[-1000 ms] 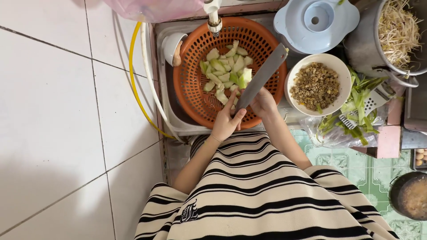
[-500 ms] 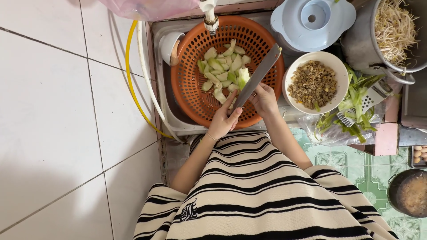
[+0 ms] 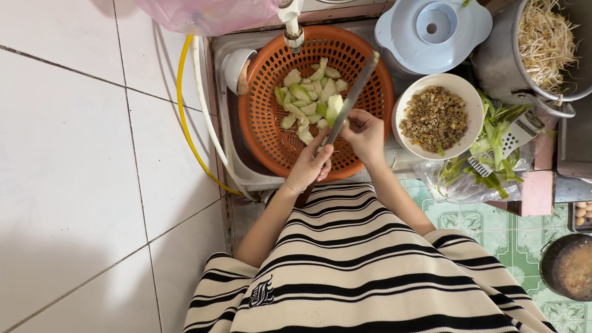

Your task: The person cuts a green gourd into chunks over a colander in the sink, rinses the pieces under the tap, and transfers them to a pot of boiling water. They fry tofu blocks in a pan with chopsticks, add oil, and stir the boiling vegetables.

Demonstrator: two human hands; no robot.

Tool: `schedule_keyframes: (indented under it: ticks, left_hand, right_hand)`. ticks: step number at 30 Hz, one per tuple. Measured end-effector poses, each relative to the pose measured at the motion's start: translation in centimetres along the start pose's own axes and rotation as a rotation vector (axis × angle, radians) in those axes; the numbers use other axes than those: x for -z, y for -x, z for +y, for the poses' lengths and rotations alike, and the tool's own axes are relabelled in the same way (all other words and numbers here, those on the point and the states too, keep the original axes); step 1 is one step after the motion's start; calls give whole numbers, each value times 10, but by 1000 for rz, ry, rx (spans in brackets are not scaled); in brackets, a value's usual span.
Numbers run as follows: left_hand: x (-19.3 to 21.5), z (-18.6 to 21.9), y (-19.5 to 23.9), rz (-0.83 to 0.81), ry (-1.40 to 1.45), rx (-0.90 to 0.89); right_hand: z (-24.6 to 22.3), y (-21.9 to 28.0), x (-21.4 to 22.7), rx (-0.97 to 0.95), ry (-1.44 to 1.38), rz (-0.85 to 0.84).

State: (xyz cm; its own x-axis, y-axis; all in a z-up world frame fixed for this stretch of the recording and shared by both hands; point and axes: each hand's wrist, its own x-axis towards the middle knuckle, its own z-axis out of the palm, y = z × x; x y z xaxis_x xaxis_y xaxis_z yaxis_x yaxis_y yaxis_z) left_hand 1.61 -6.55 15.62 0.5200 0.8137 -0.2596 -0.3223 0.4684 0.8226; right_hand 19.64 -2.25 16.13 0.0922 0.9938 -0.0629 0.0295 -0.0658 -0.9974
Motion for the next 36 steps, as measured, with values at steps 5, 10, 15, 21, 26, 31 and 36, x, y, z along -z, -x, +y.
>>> schedule_keyframes:
  ticks: [5,10,15,21,26,31,36]
  left_hand:
    - [-3,8,-4,48,14,18]
    - [-1,6,-5,54,27,21]
    - [4,3,-5,31,70,44]
    - [6,7,-8,-30,100,50]
    - [22,4,-16,-132,172,41]
    - [17,3,-19,-59,90,39]
    - [26,-7,-24,11,31,32]
  right_hand:
    - [7,0,0,19,-11,-30]
    - [5,4,-1,-43,2,-47]
    - [22,4,8,-121,2,-21]
    - [33,-2,19,-141,-120,-114]
    - [25,0,21,-156,-92,-312]
    - [6,1,15,-198,-68,-294]
    - [35,-6,24,-215,-1,-330]
